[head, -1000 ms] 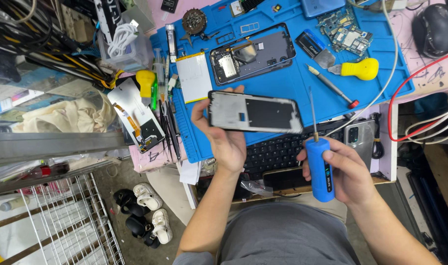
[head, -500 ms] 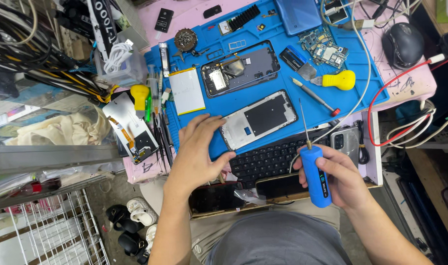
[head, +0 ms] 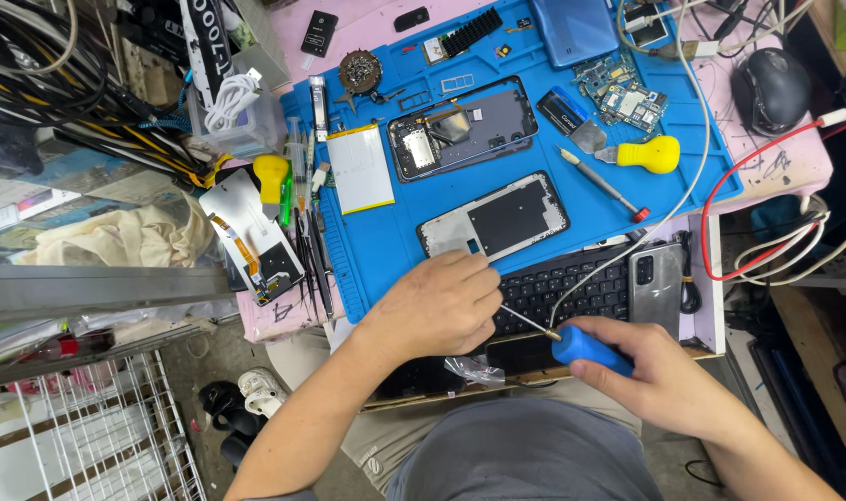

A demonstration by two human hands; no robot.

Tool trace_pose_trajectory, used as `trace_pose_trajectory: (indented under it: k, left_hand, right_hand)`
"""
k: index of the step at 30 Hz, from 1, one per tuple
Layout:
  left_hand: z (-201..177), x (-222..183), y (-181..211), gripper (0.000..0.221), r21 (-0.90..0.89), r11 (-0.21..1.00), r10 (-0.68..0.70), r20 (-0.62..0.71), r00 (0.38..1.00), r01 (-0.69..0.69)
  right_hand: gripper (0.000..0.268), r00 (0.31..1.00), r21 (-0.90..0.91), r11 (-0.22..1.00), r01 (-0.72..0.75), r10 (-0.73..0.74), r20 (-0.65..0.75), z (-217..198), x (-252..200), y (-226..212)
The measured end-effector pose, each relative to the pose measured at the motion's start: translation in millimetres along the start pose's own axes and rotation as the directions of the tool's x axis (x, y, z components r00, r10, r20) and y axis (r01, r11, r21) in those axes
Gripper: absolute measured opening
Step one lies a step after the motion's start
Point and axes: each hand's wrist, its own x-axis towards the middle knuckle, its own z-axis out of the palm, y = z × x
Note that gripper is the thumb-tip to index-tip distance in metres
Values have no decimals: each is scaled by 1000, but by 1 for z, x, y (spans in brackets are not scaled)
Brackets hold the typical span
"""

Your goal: The person uses a screwdriver to remove and replace components from a mobile phone, including parts of the chassis and a battery, working on a cluttered repair bench.

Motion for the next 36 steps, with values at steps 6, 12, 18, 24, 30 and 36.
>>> trace_pose_trajectory:
  k: [6, 12, 18, 24, 30, 36]
  left_hand:
    - [-2, -27, 6, 24, -12, 997, -72, -66, 995, 71]
    - [-78, -63, -15, 11, 184, 895, -347, -286, 893, 407]
    - [-63, -44, 12, 13, -89, 932, -359, -330, 873, 350]
    - [-42, -36, 22, 13, -152, 914, -404, -266, 875, 375]
    - [-37, -37, 24, 20, -352, 885, -354, -85, 931, 305]
    - [-46, -52, 15, 15, -418, 840, -397, -42, 917, 345]
  right_hand:
    - [52, 977, -165, 966, 198, -208, -44, 0, -12, -11]
    - [55, 982, -219, 971, 97, -129, -136, -21, -29, 3]
    - [53, 969, -130, 980, 150, -172, -177, -2, -12, -16]
    - [53, 958, -154, 961, 231, -252, -135, 12, -5, -26]
    - [53, 963, -115, 963, 244, -255, -90, 12, -2, -31]
    - [54, 972, -141, 965, 221, -230, -54, -1, -4, -27]
